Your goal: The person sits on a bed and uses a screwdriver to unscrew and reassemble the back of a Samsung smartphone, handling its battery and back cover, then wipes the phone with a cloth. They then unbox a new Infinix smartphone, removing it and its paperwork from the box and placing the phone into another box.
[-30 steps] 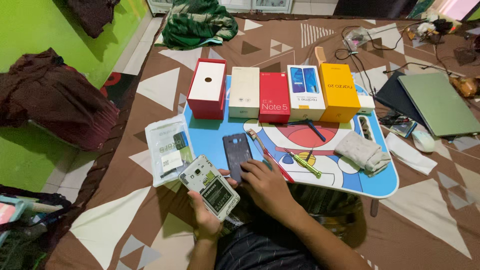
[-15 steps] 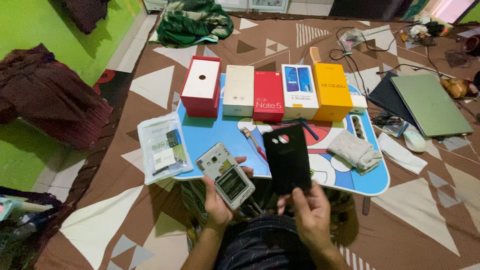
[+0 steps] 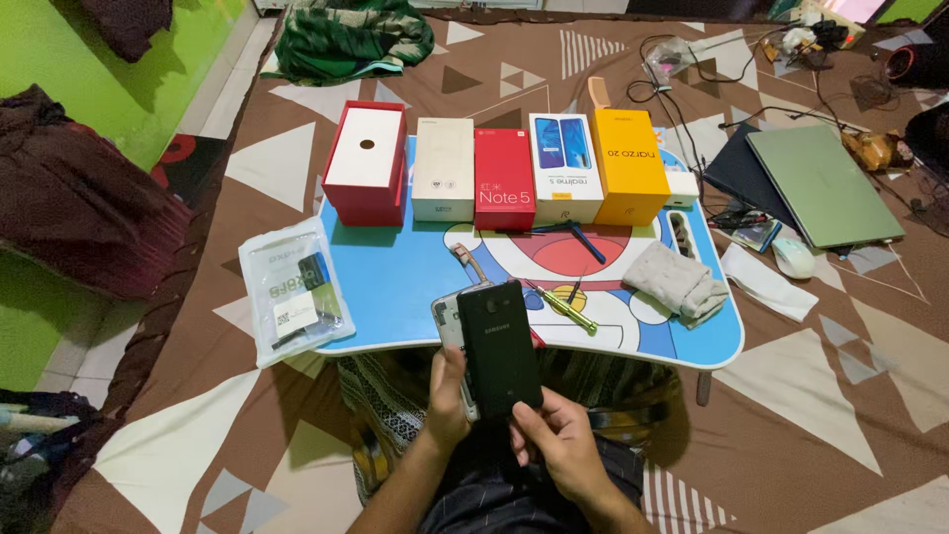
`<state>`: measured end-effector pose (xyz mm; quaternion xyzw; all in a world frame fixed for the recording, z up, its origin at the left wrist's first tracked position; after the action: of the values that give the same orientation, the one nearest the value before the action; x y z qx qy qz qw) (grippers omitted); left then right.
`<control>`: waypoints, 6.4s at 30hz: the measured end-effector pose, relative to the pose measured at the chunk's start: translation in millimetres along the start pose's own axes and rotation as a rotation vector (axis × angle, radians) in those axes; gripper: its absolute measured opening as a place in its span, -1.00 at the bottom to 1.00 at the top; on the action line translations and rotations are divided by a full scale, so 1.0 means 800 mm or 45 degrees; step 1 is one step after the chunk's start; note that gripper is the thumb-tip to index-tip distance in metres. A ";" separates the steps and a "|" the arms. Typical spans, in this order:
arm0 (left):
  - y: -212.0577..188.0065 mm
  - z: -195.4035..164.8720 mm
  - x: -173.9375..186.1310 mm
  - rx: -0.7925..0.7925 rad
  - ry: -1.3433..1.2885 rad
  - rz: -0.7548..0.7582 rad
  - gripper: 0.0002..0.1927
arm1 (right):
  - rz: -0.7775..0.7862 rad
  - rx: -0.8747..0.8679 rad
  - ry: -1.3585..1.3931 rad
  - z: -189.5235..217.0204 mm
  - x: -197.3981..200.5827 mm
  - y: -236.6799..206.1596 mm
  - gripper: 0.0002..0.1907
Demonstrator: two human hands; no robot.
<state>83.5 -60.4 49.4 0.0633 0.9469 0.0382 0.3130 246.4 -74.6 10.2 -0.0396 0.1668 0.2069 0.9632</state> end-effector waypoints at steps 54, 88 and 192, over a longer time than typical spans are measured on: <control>-0.008 -0.017 -0.053 0.349 0.197 0.251 -0.37 | 0.190 0.536 -0.702 0.050 0.023 -0.008 -0.73; -0.021 -0.016 -0.078 -0.125 0.768 0.274 -0.52 | 0.312 1.011 -0.818 0.040 0.052 -0.011 -0.73; -0.017 0.036 -0.025 0.155 0.026 0.135 -0.01 | 0.604 -0.051 0.663 -0.060 0.062 0.006 -0.45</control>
<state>115.5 -75.8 36.6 0.1319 0.9459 -0.0024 0.2966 272.4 -58.2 -52.1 -0.0702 0.4071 0.4109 0.8127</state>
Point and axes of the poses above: each hand's wrist, its own y-axis towards the middle knuckle, its own x-axis out of the back of the hand, z = x × y, the point moved 4 cm from there along y, towards the middle knuckle, and after that the axes turned 11 degrees about x, right-handed, at the moved point
